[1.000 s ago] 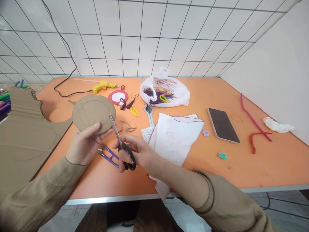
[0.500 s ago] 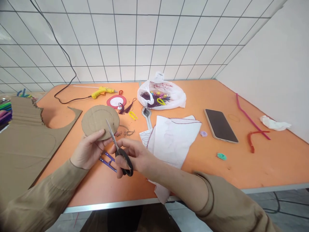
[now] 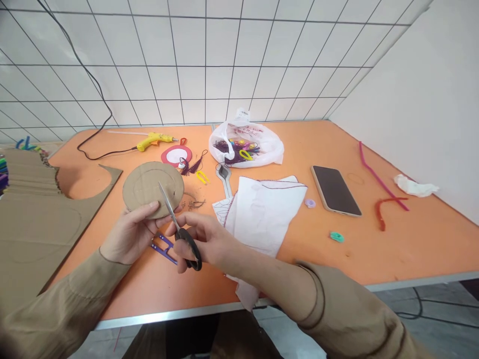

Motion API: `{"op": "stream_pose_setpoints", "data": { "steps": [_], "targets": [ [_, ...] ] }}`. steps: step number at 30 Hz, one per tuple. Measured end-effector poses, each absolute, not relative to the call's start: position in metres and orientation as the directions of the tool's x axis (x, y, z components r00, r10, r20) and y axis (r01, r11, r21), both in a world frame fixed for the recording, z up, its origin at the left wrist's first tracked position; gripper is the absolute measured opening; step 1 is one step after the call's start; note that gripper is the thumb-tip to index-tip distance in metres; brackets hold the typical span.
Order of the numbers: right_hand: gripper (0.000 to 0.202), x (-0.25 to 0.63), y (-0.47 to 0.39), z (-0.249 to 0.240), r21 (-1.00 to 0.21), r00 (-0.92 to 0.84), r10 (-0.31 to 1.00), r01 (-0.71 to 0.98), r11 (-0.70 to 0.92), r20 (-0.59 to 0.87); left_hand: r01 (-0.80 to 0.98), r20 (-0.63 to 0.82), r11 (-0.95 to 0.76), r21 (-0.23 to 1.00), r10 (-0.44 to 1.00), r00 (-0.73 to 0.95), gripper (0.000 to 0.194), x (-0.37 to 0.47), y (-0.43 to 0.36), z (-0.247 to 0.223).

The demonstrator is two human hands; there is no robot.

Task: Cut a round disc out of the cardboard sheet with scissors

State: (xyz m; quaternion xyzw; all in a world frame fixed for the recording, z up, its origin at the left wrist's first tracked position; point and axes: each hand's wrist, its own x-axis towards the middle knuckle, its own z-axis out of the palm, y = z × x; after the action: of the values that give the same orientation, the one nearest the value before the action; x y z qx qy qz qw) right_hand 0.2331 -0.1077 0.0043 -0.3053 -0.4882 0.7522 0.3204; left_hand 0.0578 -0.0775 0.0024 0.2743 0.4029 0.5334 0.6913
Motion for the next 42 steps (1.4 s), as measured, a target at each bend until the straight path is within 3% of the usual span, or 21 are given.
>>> {"op": "stream_pose_setpoints", "data": {
  "steps": [23,35,42],
  "targets": [
    [0.057,0.2338,-0.1052,-0.0033,-0.953,-0.597,0.799,-0.197,-0.229,-0.069,-0.466,-0.178,0.249,0.849,0.965,0.192,0.02,0.0524,-0.0819,0.0067],
    [0.041,0.234,-0.1041,-0.0041,-0.978,-0.461,0.886,-0.155,-0.137,-0.051,-0.497,-0.182,0.267,0.826,0.96,0.213,0.052,0.0516,-0.081,0.0077],
    [0.033,0.2351,-0.103,-0.0043,-0.971,-0.338,0.941,-0.226,-0.08,0.002,-0.453,-0.166,0.276,0.848,0.949,0.267,0.063,0.0497,-0.0823,0.0079]
  ]
}}
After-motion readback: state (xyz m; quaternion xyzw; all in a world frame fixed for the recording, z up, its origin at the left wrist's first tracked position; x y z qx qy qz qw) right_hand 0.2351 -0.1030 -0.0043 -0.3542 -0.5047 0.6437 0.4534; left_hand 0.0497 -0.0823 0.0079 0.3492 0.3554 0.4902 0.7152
